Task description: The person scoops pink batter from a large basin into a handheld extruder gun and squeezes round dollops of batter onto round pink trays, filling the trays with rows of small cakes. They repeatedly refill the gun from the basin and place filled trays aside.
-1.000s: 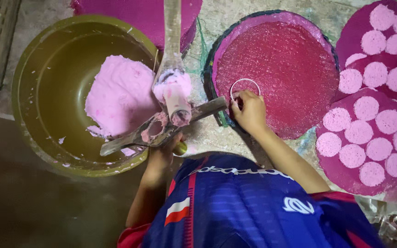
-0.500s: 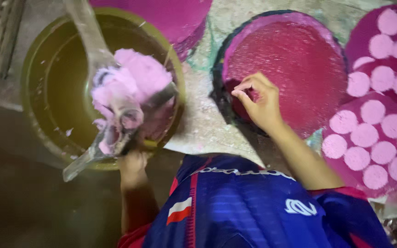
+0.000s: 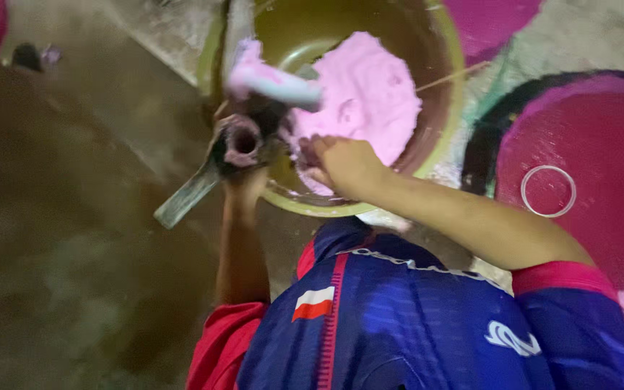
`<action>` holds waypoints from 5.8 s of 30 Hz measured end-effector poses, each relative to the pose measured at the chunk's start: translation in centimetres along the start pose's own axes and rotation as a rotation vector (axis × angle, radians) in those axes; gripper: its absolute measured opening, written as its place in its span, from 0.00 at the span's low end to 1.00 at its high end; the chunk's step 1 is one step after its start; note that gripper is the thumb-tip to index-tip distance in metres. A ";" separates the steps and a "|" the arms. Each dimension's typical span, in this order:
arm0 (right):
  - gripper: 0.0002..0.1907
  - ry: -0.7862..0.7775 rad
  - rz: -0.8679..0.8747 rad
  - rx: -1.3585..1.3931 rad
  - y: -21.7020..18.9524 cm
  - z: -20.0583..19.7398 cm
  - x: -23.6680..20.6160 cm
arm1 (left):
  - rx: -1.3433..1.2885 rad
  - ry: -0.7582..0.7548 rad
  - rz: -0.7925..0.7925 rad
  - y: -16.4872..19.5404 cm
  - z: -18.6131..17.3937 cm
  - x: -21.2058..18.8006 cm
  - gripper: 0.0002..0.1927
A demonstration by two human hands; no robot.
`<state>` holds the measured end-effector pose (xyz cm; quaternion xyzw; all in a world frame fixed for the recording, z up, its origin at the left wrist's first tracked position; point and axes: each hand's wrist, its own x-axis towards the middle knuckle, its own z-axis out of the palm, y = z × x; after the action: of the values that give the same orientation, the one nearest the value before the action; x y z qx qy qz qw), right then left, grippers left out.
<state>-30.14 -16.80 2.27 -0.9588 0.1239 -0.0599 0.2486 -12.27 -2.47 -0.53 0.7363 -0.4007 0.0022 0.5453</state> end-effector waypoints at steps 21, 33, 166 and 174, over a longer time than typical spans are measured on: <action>0.11 -0.747 -0.256 -0.702 -6.0 -4.7 7.7 | -0.096 0.042 0.061 2.4 -5.5 4.0 0.20; 0.27 -0.718 0.354 -0.069 -5.6 -20.4 -4.1 | -0.091 -0.042 -0.013 6.4 -7.0 4.3 0.28; 0.23 0.044 -0.369 0.194 -7.8 -7.7 -2.6 | -0.351 -0.013 0.373 0.0 0.8 13.7 0.28; 0.15 -0.260 -0.200 0.293 -6.5 -4.6 -0.5 | -0.134 -0.084 0.145 -1.5 -1.0 8.7 0.19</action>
<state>-30.05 -13.30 9.39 -0.9195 -0.0147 0.0224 0.3922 -5.08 -6.67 2.53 0.6668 -0.4745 -0.0158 0.5744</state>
